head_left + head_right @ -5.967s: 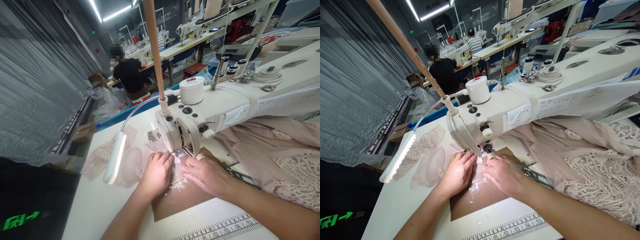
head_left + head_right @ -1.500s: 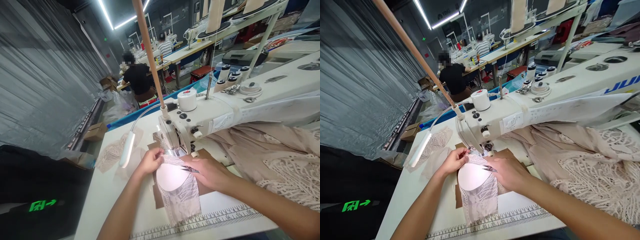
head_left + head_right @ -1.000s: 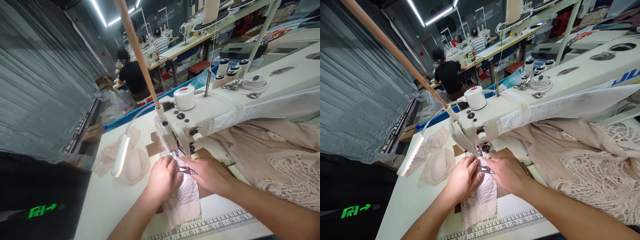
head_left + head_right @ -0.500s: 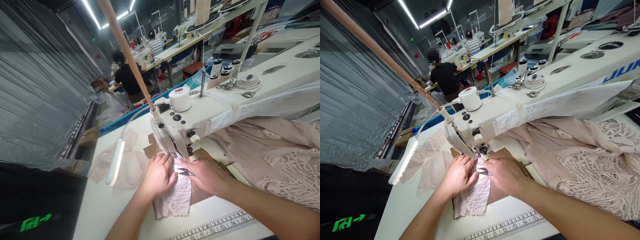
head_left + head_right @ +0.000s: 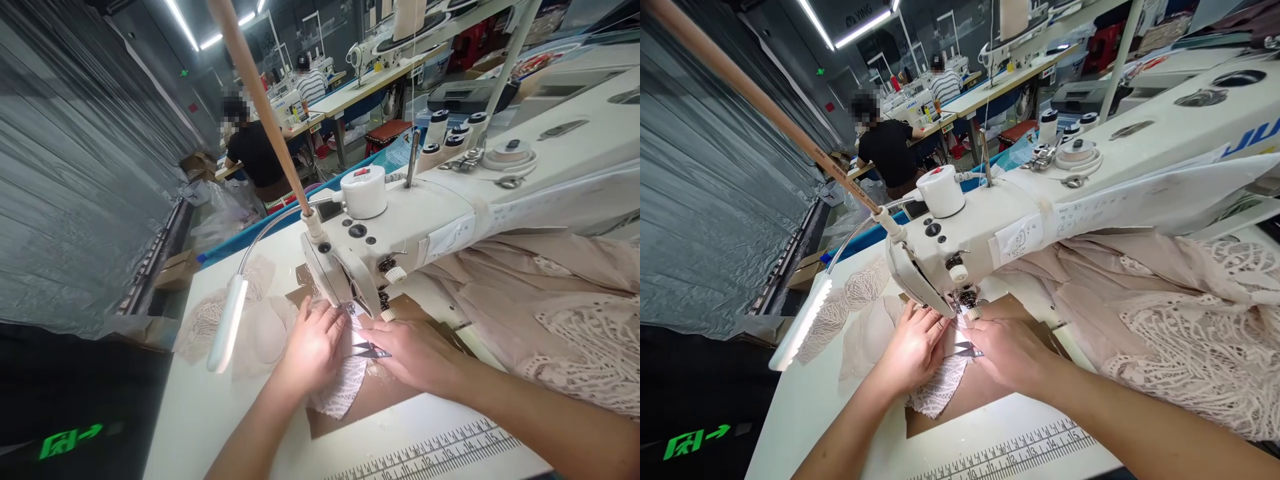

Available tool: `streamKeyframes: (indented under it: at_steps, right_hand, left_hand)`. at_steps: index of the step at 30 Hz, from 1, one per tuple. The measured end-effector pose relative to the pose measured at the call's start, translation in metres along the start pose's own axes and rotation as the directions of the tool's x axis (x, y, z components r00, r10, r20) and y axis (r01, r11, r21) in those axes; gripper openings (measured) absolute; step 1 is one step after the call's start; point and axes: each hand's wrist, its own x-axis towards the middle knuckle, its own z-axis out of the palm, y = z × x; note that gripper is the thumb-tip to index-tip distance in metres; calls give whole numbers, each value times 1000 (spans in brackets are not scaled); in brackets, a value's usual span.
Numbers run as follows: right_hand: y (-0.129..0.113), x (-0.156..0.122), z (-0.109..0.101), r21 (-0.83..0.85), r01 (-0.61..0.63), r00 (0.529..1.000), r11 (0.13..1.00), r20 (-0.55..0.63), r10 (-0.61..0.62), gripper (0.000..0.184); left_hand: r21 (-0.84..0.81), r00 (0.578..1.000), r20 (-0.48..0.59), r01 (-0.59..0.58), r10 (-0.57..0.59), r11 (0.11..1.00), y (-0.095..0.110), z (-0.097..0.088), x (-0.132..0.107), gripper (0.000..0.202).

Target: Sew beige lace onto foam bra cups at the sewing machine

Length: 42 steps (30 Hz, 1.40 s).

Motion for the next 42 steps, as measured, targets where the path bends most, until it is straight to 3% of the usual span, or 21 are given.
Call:
streamKeyframes:
  at_steps: [3, 11, 24, 42]
  right_hand:
    - [0, 1, 0, -41, 26, 999, 999, 42, -25, 17]
    - [0, 3, 4, -100, -11, 999, 995, 52, 17, 27]
    - [6, 1, 16, -182, 2, 1000, 983, -25, -7, 36]
    - [5, 2, 17, -170, -50, 999, 984, -1, 50, 41]
  left_hand:
    - [-70, 998, -34, -52, 50, 996, 5, 5, -3, 40]
    - [-130, 994, -95, -59, 46, 990, 2, 15, -1, 33]
    - [-125, 988, -146, -64, 45, 990, -5, 23, -2, 31]
    - [-180, 990, -118, 57, -79, 982, -9, 27, -2, 32]
